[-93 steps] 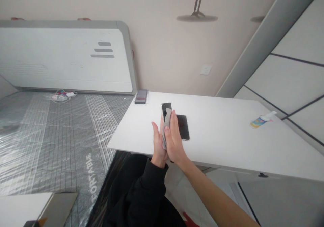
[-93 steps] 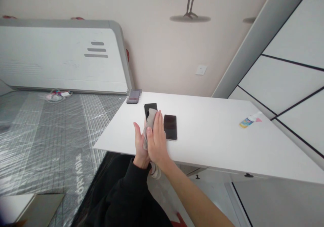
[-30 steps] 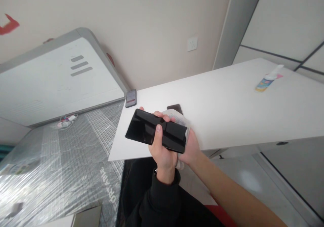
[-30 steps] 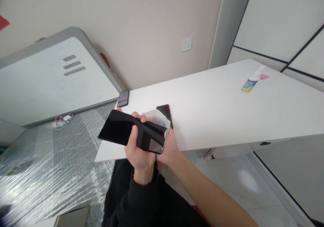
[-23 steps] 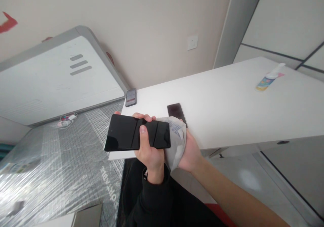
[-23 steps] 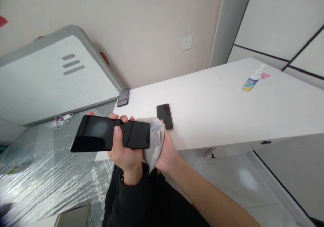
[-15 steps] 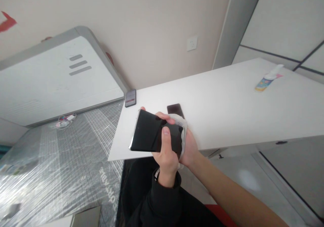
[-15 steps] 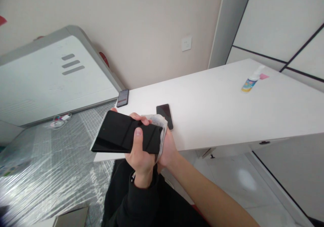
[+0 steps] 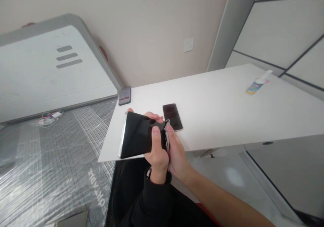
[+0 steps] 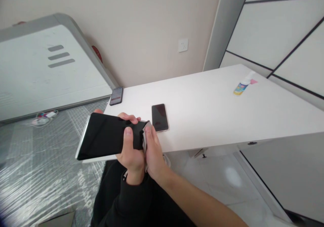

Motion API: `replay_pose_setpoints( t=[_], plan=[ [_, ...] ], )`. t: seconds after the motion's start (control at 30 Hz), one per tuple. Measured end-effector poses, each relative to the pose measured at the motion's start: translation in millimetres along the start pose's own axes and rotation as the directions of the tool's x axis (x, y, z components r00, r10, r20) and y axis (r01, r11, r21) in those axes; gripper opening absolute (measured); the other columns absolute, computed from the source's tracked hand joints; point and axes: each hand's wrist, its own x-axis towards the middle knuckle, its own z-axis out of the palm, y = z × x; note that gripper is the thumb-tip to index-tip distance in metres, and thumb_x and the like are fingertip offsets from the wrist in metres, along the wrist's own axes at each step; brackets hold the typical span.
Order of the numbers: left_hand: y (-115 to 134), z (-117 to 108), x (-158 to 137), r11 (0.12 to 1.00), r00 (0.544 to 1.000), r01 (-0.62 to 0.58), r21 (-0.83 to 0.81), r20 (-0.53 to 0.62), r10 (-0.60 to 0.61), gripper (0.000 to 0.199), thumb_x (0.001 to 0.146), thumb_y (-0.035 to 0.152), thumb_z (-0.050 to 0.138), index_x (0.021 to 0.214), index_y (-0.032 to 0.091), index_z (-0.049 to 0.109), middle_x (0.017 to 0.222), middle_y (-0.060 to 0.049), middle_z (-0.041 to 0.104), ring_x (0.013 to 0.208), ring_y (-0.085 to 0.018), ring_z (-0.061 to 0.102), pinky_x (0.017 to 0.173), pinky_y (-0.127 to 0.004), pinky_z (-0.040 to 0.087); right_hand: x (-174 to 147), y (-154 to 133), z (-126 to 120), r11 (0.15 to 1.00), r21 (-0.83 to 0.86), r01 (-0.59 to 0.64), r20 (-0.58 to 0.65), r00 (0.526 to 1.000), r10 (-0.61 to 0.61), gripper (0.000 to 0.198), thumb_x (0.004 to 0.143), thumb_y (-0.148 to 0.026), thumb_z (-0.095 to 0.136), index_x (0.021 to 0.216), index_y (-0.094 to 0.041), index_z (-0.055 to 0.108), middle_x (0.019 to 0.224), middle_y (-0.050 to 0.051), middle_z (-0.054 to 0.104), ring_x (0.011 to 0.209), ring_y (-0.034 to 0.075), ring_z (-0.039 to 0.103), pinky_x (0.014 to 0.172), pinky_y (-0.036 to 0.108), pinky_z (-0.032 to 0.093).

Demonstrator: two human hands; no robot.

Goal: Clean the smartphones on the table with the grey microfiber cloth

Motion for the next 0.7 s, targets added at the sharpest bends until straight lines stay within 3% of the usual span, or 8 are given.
replay_pose_setpoints(
  t=[0.1, 0.2, 0.27, 0.33, 0.4, 0.47, 0.6, 0.7],
  plan=[
    [6, -1, 7, 0.987, 0.997, 0.07, -0.142, -0.01, -0.072, 0.046, 0.098, 0.023, 0.062, 0.137, 0.046, 0.057, 0.106, 0.002, 0.058, 0.096, -0.016, 0.062, 0.105, -0.035, 0.054, -3, -8, -3, 0.927, -0.285, 0.243, 0.058, 0.97, -0.236, 0.046, 0.102, -0.051, 0.055, 0.141, -0.028, 0.053, 0.15, 0.009, 0.062, 0.145, 0.024, 0.054, 0.129, 0.047, 0.036],
    [9, -6, 13, 0.961, 0.986, 0.145, -0.234, -0.047, -0.16, 0.046, 0.095, 0.021, 0.063, 0.133, 0.048, 0.06, 0.106, 0.002, 0.06, 0.099, -0.015, 0.064, 0.11, -0.035, 0.051, 12, -30, -10, 0.707, -0.507, 0.493, 0.302, 0.87, -0.39, 0.051, 0.106, -0.044, 0.048, 0.154, -0.028, 0.045, 0.169, 0.009, 0.042, 0.159, 0.023, 0.035, 0.134, 0.049, 0.022],
    [8, -10, 16, 0.934, 0.968, 0.213, -0.285, -0.069, -0.242, 0.043, 0.094, 0.02, 0.064, 0.13, 0.043, 0.063, 0.105, 0.002, 0.063, 0.1, -0.015, 0.065, 0.111, -0.034, 0.049, 27, -45, -15, 0.528, -0.625, 0.575, 0.447, 0.818, -0.362, 0.054, 0.107, -0.042, 0.045, 0.158, -0.027, 0.043, 0.176, 0.009, 0.03, 0.165, 0.024, 0.021, 0.135, 0.053, 0.015],
    [7, -12, 18, 0.891, 0.935, 0.299, -0.34, -0.08, -0.345, 0.037, 0.097, 0.026, 0.063, 0.132, 0.039, 0.064, 0.105, 0.001, 0.066, 0.102, -0.015, 0.066, 0.113, -0.036, 0.048, 41, -57, -17, 0.377, -0.713, 0.591, 0.52, 0.807, -0.28, 0.058, 0.106, -0.042, 0.044, 0.161, -0.026, 0.041, 0.179, 0.009, 0.021, 0.168, 0.028, 0.01, 0.134, 0.06, 0.01],
    [6, -13, 19, 0.849, 0.898, 0.369, -0.379, -0.092, -0.431, 0.033, 0.103, 0.041, 0.057, 0.135, 0.037, 0.064, 0.108, -0.001, 0.07, 0.108, -0.016, 0.068, 0.114, -0.038, 0.048, 49, -62, -17, 0.249, -0.769, 0.589, 0.551, 0.808, -0.209, 0.064, 0.105, -0.042, 0.045, 0.165, -0.023, 0.036, 0.181, 0.011, 0.012, 0.168, 0.033, 0.002, 0.132, 0.067, 0.007],
    [4, -13, 19, 0.824, 0.873, 0.411, -0.39, -0.092, -0.479, 0.042, 0.106, 0.057, 0.045, 0.138, 0.037, 0.063, 0.116, -0.004, 0.073, 0.12, -0.019, 0.067, 0.115, -0.04, 0.049, 48, -62, -14, 0.139, -0.776, 0.615, 0.595, 0.788, -0.161, 0.068, 0.104, -0.038, 0.045, 0.167, -0.016, 0.032, 0.18, 0.015, 0.008, 0.167, 0.037, -0.001, 0.13, 0.07, 0.005],
    [-2, -8, 19, 0.789, 0.854, 0.495, -0.363, 0.037, -0.519, 0.063, 0.104, 0.073, 0.028, 0.144, 0.037, 0.06, 0.144, -0.005, 0.067, 0.144, -0.025, 0.056, 0.118, -0.042, 0.048, 32, -54, 3, 0.04, -0.704, 0.709, 0.704, 0.704, -0.093, 0.066, 0.102, -0.032, 0.048, 0.165, -0.015, 0.036, 0.178, 0.016, 0.017, 0.167, 0.037, 0.008, 0.132, 0.067, 0.007],
    [-9, -1, 17, 0.837, 0.906, 0.407, -0.365, 0.043, -0.422, 0.062, 0.102, 0.074, 0.03, 0.151, 0.043, 0.052, 0.165, 0.001, 0.049, 0.149, -0.026, 0.051, 0.122, -0.046, 0.045, 30, -48, 17, -0.002, -0.671, 0.741, 0.738, 0.668, -0.091, 0.062, 0.102, -0.027, 0.05, 0.162, -0.015, 0.043, 0.176, 0.015, 0.022, 0.166, 0.036, 0.014, 0.135, 0.062, 0.005]
  ],
)
